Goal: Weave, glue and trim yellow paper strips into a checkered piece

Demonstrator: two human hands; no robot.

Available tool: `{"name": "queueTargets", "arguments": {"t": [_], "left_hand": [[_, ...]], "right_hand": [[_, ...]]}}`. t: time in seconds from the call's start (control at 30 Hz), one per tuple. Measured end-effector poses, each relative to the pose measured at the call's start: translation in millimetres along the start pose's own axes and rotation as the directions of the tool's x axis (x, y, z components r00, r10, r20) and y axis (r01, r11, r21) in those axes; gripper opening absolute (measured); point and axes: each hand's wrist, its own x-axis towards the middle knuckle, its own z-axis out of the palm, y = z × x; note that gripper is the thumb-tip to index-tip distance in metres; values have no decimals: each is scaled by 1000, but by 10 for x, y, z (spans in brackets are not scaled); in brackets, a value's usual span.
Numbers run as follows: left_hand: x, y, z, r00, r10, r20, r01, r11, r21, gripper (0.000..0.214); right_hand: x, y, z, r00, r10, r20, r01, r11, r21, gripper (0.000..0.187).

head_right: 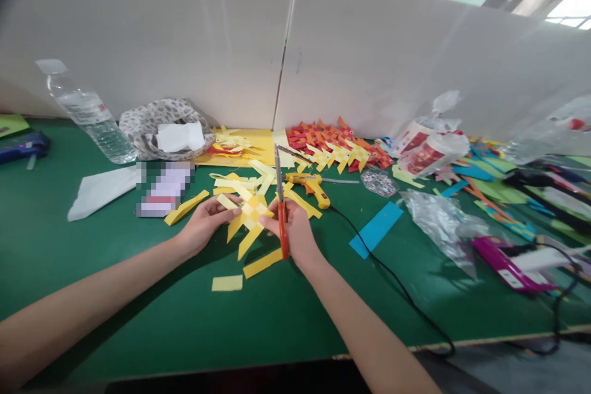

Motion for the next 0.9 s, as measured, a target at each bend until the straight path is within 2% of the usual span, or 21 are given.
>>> {"name": "queueTargets", "arguments": {"t": [0.17,0.23,0.33,0.43,0.53,0.6,0.77,0.9], "left_hand": [[17,30,10,998,7,-59,-14,993,-116,38],[14,47,14,996,24,-85,-35,992,-122,33],[-12,65,26,1000,20,-6,-20,999,-41,19],[-46,73,52,993,11,114,-15,999,37,22],[-56,61,70,997,36,68,-36,999,-4,31],[-44,43,63,999,31,42,-31,999,-11,31],[-4,-5,14,999,-32,24,32,999,-28,30],[13,-20,-1,997,-82,-8,82,994,-77,33]], "right_hand": [[23,6,-55,978,-124,-169,126,992,2,41],[31,-8,-80,963,-152,-222,160,987,19,39],[21,-15,-85,937,-225,-268,224,974,-35,33],[-27,-4,-45,939,-293,-179,267,951,-155,27],[-99,5,21,964,-266,7,258,932,-254,24],[-141,3,62,971,-223,80,237,918,-319,25],[-174,-14,109,972,-161,170,217,891,-400,30],[-158,-15,109,977,-164,137,207,890,-406,33]]}}
